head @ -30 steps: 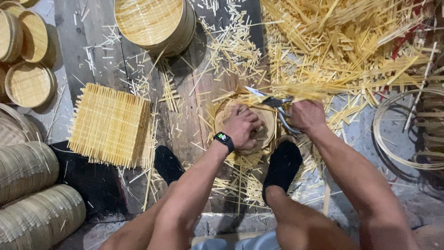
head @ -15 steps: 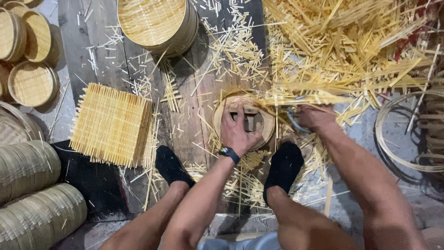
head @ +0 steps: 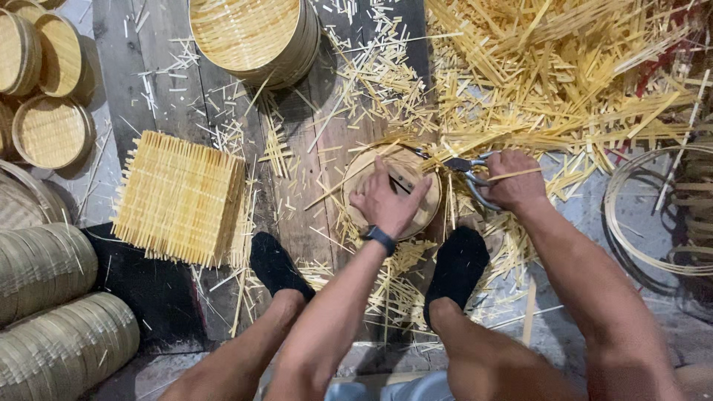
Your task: The person assembles a bamboo steamer by placing a circular wooden frame onto a square woven bamboo mat, trimming the excess material from the mat with scissors, and then fitting a circular woven bamboo base into the frame.
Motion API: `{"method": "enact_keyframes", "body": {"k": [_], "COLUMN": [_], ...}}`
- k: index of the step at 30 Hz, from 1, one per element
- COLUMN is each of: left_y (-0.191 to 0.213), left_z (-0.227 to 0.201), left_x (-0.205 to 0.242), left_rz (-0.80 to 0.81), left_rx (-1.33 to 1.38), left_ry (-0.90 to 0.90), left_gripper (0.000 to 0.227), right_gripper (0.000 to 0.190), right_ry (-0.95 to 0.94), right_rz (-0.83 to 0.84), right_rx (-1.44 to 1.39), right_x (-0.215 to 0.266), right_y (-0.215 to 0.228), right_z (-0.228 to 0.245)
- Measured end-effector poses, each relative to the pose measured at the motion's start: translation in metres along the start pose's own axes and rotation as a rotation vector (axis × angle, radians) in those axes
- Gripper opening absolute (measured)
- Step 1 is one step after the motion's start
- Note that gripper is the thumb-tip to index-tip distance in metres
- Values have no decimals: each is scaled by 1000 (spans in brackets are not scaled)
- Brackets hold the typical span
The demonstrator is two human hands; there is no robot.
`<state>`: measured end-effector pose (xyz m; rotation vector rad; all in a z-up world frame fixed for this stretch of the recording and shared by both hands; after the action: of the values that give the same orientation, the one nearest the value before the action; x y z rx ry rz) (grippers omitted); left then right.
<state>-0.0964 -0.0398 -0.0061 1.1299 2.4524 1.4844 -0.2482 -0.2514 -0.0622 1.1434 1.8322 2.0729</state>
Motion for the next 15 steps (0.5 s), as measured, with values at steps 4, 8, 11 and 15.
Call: {"method": "enact_keyframes", "body": {"k": [4,8,11,15], "left_y": [-7,0,13,17], "left_z": [-6,-10,-18,-27], "left_x": [0,-4,-2,3], "left_rz": [-13,84,73,237], "left_rx": [-87,-189,-162,-174], "left_ry": [-47,-146,-213,-290], "left_gripper": [107,109,105,102], "right_gripper": [62,38,41,56], "right_ry": [-25,-44,-43,-18], "right_rz": [42,210,126,7], "right_rx": [66,-4,10,85], "right_x": [-7,-7,-6,-1], "right_y": [15,-14,-6,29], "right_z": [26,9,1,28]}}
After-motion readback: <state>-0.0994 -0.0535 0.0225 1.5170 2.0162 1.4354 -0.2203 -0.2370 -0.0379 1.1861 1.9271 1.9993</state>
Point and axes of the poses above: each hand's wrist, its own x-axis away from the middle knuckle, its own y-axis out of the back of the hand, z = x × y, the point moved 5 cm from there along -x, towards the middle knuckle, and after that the axes turned 11 degrees about -y, right-handed, at the moved point
